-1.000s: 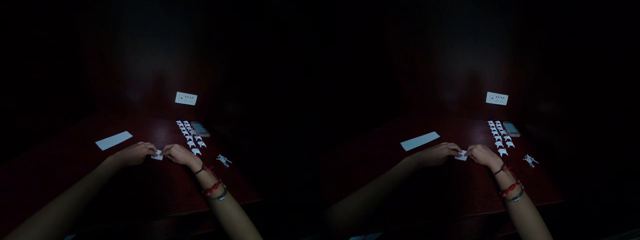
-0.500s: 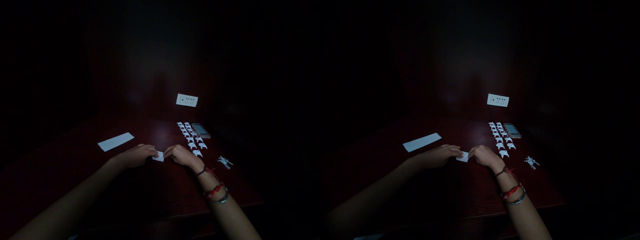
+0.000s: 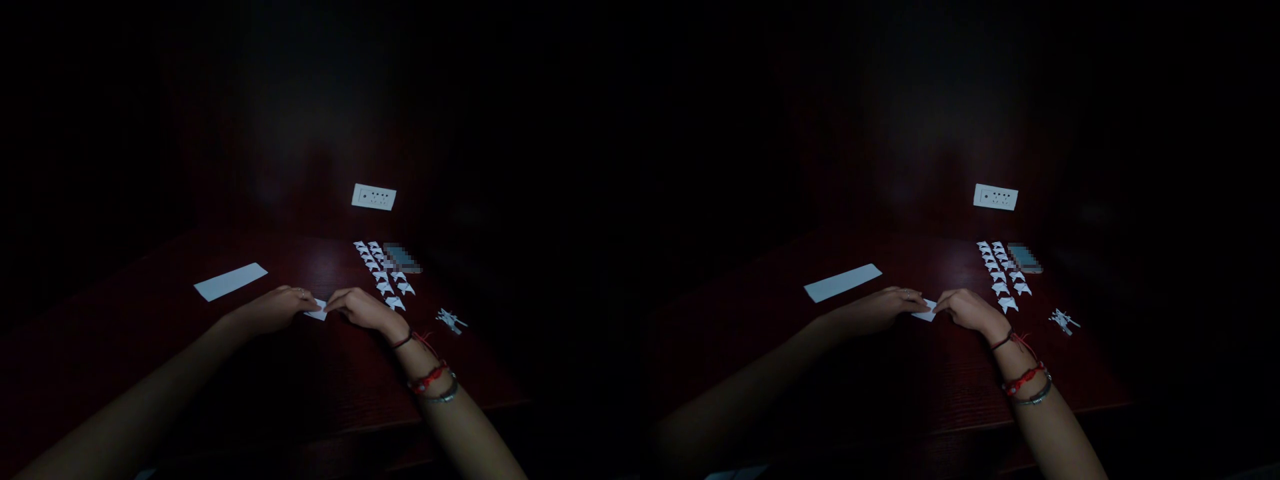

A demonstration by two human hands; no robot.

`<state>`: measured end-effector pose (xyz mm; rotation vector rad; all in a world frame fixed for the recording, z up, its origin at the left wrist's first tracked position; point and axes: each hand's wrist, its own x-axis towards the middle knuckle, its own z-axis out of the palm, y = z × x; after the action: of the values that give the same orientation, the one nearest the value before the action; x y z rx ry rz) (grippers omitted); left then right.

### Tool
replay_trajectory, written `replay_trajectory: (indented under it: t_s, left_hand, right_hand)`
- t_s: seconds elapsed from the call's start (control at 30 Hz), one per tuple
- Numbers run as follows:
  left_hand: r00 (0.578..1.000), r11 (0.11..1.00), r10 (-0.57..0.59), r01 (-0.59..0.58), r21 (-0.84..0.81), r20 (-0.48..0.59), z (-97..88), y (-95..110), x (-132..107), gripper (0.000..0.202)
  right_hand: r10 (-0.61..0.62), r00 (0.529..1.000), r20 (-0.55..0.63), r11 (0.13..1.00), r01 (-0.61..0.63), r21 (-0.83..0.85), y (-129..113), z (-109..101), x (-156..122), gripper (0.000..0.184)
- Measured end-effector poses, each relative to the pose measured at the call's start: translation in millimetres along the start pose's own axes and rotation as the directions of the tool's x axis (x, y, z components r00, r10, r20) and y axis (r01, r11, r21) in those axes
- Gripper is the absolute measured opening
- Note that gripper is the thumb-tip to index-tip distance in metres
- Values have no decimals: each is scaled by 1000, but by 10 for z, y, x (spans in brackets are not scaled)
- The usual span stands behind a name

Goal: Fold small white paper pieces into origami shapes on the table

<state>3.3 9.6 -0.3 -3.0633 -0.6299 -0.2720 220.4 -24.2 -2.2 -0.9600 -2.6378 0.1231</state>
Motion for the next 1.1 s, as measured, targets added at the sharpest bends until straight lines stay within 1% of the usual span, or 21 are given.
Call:
replay_trajectory:
  t_s: [0.2, 0.37, 0.47, 0.57, 0.67, 0.73, 0.83, 0.97, 1.03, 1.1]
  left_hand:
    - [1000, 1000, 3, -3, -2, 13, 44, -59, -11, 66]
    - [1000, 1000, -1, 1, 17, 2, 30, -37, -6, 65]
    - [1000, 1000, -7, 7, 4, 9, 22, -30, -10, 65]
    - [999, 999, 18, -17, -29, 36, 17, -45, -28, 68]
    - [998, 998, 54, -52, -42, 42, -2, -57, -50, 70]
    - [999, 999, 48, -47, -11, 18, -26, -48, -54, 67]
    - [1000, 997, 15, -14, 71, -19, -72, 8, -38, 57]
    - [1000, 985, 11, -10, 172, -1, -106, 138, -11, 41]
    - [1000, 979, -13, 14, 205, -3, -94, 197, -9, 37]
    - [999, 974, -40, 38, 224, 4, -61, 232, -17, 37]
  right_hand:
    - [3, 1000, 17, 1000, -3, 27, 1, -1, 10, 35]
    - [-9, 1000, 22, 999, 8, 39, 0, -12, 9, 31]
    - [5, 1000, 12, 999, -6, 42, 1, -29, 3, 28]
    - [64, 995, -75, 997, -61, 42, 5, -40, -1, 28]
    - [148, 975, -169, 989, -141, 53, 14, -22, 7, 26]
    - [186, 968, -167, 982, -176, 74, 22, 11, 21, 23]
    - [232, 964, -132, 969, -217, 116, 29, 74, 57, 23]
    - [312, 938, -148, 940, -282, 192, 31, 148, 120, 22]
    - [349, 925, -148, 918, -306, 254, 34, 174, 148, 18]
    - [406, 905, -127, 869, -339, 361, 43, 195, 168, 15]
